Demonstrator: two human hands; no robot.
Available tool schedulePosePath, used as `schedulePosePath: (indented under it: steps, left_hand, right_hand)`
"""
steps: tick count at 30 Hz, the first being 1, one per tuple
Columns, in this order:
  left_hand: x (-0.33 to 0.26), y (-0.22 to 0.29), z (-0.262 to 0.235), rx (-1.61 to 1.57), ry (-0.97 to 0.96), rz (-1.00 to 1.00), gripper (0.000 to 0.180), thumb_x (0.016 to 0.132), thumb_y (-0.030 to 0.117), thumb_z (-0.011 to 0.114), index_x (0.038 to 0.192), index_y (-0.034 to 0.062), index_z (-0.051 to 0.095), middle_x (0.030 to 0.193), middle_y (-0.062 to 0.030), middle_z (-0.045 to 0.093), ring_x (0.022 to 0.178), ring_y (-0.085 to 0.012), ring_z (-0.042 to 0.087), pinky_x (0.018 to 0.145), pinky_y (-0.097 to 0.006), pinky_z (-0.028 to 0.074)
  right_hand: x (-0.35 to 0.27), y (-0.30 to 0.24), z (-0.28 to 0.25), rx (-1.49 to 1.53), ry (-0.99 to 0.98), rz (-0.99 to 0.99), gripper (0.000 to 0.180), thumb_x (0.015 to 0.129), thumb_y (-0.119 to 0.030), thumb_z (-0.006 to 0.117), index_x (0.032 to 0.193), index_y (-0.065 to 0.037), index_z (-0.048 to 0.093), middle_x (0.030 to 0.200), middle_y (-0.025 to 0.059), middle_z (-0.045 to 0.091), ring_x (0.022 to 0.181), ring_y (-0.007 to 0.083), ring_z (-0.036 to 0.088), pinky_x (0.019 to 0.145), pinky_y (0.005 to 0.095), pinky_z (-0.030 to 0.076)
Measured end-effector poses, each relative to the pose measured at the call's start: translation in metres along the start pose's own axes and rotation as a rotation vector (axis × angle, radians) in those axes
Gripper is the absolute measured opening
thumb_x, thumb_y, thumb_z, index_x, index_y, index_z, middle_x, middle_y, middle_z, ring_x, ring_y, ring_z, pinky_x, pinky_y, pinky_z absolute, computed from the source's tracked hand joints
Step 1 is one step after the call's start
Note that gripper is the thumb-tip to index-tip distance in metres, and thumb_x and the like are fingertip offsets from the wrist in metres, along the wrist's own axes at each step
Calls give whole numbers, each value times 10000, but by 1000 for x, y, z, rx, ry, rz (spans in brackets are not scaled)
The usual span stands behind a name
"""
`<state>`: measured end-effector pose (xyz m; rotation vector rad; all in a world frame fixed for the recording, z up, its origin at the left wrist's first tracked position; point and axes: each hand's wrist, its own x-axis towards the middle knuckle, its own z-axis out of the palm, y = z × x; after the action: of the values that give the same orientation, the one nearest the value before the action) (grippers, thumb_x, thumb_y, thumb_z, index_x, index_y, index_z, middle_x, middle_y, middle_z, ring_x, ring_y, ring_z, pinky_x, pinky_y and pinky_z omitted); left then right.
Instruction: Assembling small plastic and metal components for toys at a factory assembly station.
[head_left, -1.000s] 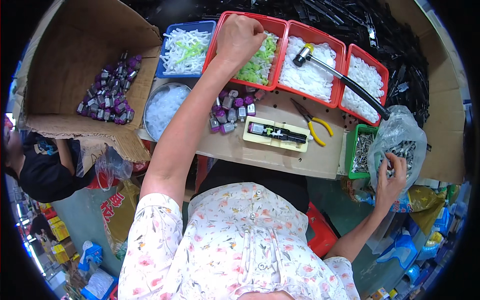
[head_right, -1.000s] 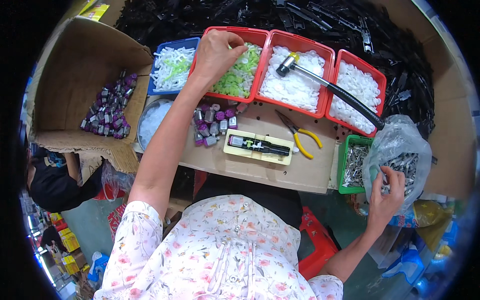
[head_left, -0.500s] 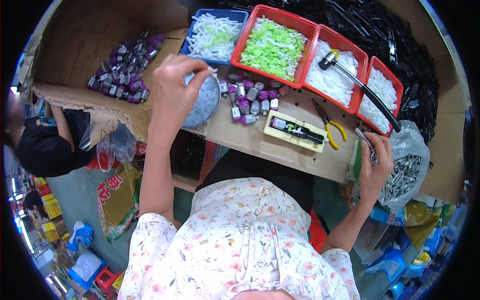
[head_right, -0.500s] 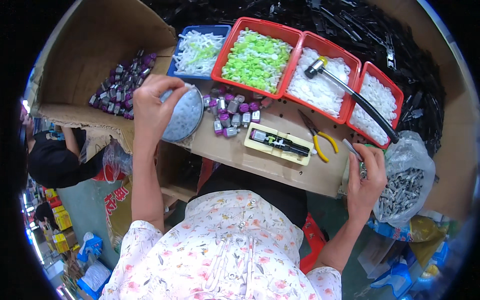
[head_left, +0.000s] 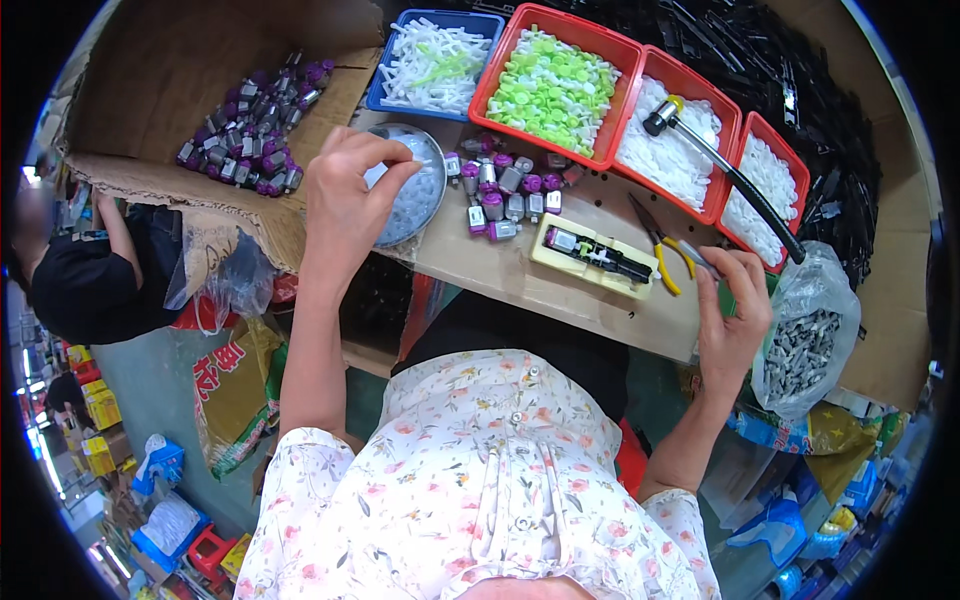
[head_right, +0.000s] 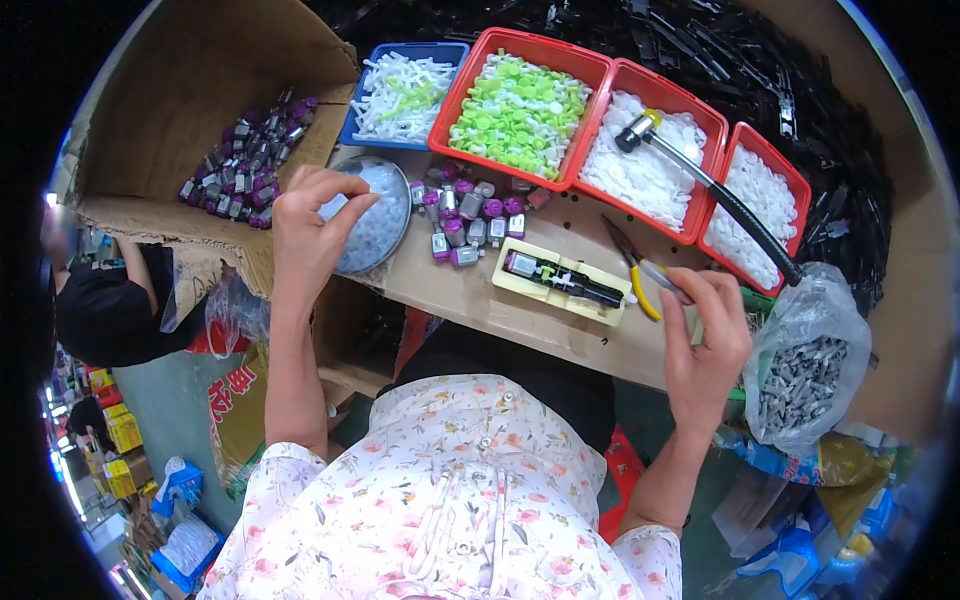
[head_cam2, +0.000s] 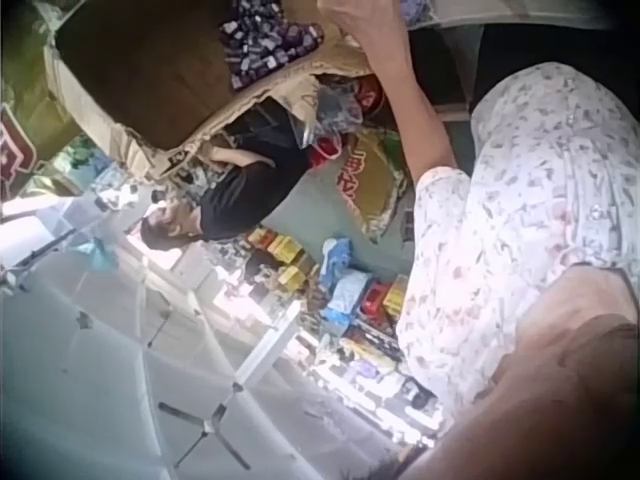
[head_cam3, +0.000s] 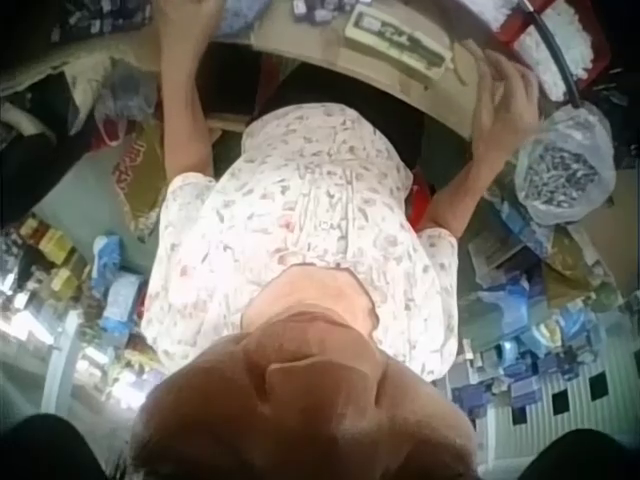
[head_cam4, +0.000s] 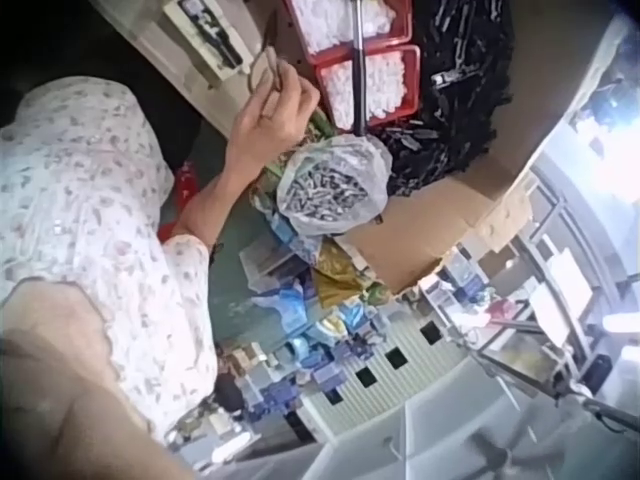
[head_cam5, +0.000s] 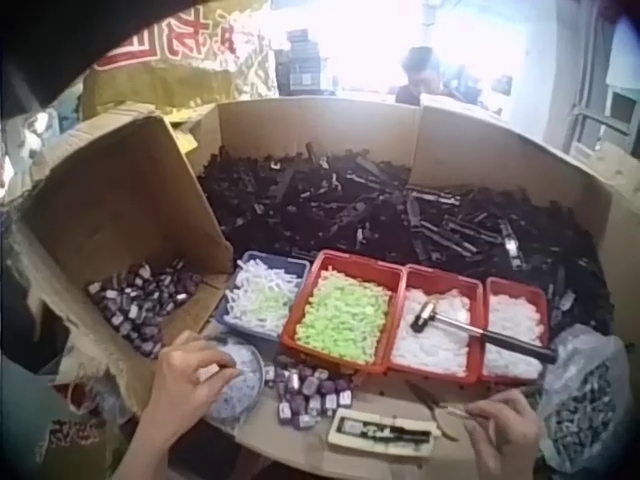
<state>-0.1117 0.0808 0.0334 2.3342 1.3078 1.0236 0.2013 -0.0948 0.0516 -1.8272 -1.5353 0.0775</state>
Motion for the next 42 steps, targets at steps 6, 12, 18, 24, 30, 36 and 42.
schedulePosePath:
  steps: [6, 12, 18, 24, 30, 36, 42]
  left_hand:
    - [-4, 36, 13, -504, -144, -299, 74, 807, 28, 789, 857, 5, 740, 844, -4, 697, 787, -68, 602, 672, -223, 433]
    - [-20, 61, 44, -1000, -239, -473, 119, 839, -36, 747, 954, -4, 739, 878, -13, 701, 778, -58, 625, 693, -191, 470]
    - [-11, 53, 28, -723, -81, -350, 73, 817, 48, 795, 872, 19, 757, 799, 14, 680, 696, -32, 541, 616, -223, 425]
    - [-4, 4, -8, 133, 52, -3, 71, 740, 20, 752, 789, -13, 712, 819, -128, 692, 837, -316, 597, 736, -419, 470]
    - [-23, -21, 1, 225, -17, -20, 94, 738, 31, 760, 791, -13, 696, 789, -115, 661, 845, -294, 586, 762, -396, 466]
    - [-13, 1, -7, -6, 65, -49, 86, 749, 36, 773, 809, -4, 725, 826, -94, 702, 782, -251, 583, 690, -370, 440]
    - [-24, 42, 21, -774, -63, -383, 81, 792, 48, 804, 863, 44, 764, 795, 37, 654, 692, -37, 445, 607, -219, 337]
  right_hand:
    - [-1, -24, 23, 287, -91, -5, 193, 814, 55, 705, 1004, 27, 694, 929, 91, 625, 821, 169, 613, 731, 273, 481]
    - [-1, -36, 40, 493, -79, 16, 184, 817, 42, 724, 1000, 27, 710, 926, 87, 630, 822, 158, 610, 730, 263, 480]
    - [-3, -29, 39, 467, -62, 27, 175, 836, 42, 717, 1010, 35, 709, 936, 82, 627, 839, 144, 606, 736, 253, 482]
    - [-5, -24, 41, 347, -63, 7, 174, 840, 39, 712, 1013, 32, 703, 941, 79, 623, 836, 150, 605, 733, 258, 480]
    - [0, -32, 47, 302, -55, -49, 179, 812, 44, 732, 986, 16, 703, 892, 97, 623, 782, 194, 621, 690, 302, 486]
    - [1, -36, 47, 318, -65, -36, 182, 823, 46, 725, 1004, 32, 705, 934, 89, 625, 827, 162, 613, 732, 265, 489]
    - [-1, -43, 52, 411, -57, -30, 188, 817, 50, 727, 1003, 22, 712, 943, 92, 634, 824, 167, 622, 730, 273, 498]
